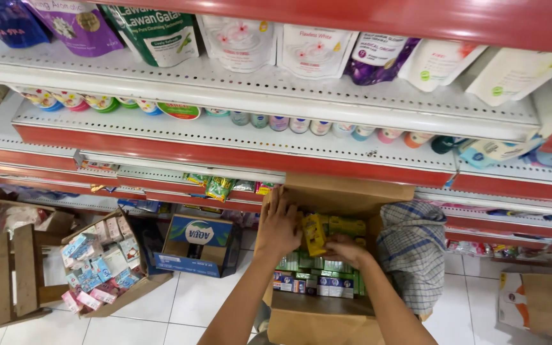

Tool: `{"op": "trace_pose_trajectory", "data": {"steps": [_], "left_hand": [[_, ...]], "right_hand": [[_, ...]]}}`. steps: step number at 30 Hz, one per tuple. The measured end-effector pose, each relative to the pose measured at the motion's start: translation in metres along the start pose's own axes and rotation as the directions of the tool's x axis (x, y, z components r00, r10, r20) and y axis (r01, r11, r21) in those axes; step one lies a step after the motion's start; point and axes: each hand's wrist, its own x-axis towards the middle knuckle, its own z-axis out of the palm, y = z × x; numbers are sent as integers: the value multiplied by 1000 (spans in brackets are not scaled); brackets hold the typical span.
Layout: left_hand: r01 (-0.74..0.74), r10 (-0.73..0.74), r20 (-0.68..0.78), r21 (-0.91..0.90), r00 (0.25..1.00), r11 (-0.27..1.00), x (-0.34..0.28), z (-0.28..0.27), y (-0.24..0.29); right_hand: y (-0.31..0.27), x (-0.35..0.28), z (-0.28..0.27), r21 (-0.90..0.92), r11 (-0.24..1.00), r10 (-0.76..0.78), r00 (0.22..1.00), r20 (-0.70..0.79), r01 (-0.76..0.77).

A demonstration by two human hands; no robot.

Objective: Taking small boxed goods out of a shipping carton and placing them onto a retail shelf in organized rows.

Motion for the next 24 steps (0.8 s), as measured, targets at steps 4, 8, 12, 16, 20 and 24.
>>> {"op": "trace_pose_trajectory", "data": {"steps": [4, 8, 12, 16, 20, 24], "left_hand": [[-78, 57, -205, -95, 977, 992, -12, 4, 8], [-89, -140, -312, -618, 940, 781, -14, 22, 48], [111, -249, 200, -937, 947, -330, 3, -3, 86], [92, -103, 204, -761, 974, -642, 15, 11, 87], [68, -82, 175, -710, 981, -701, 13, -19, 112], [87, -70, 218, -638, 973, -765, 11, -11, 128]], "right_hand": [[-37, -74, 2, 221, 973, -100, 986, 131, 70], [-58, -124, 9, 365, 918, -246, 942, 228, 152], [-94, -166, 24, 272, 919, -356, 898, 258, 286], [-125, -215, 7, -69, 875, -482, 876, -29, 479], [-115, -241, -33, -850, 527, -720, 522, -458, -19], [-15, -167, -110, -964, 129, -977, 197, -83, 232]]}}
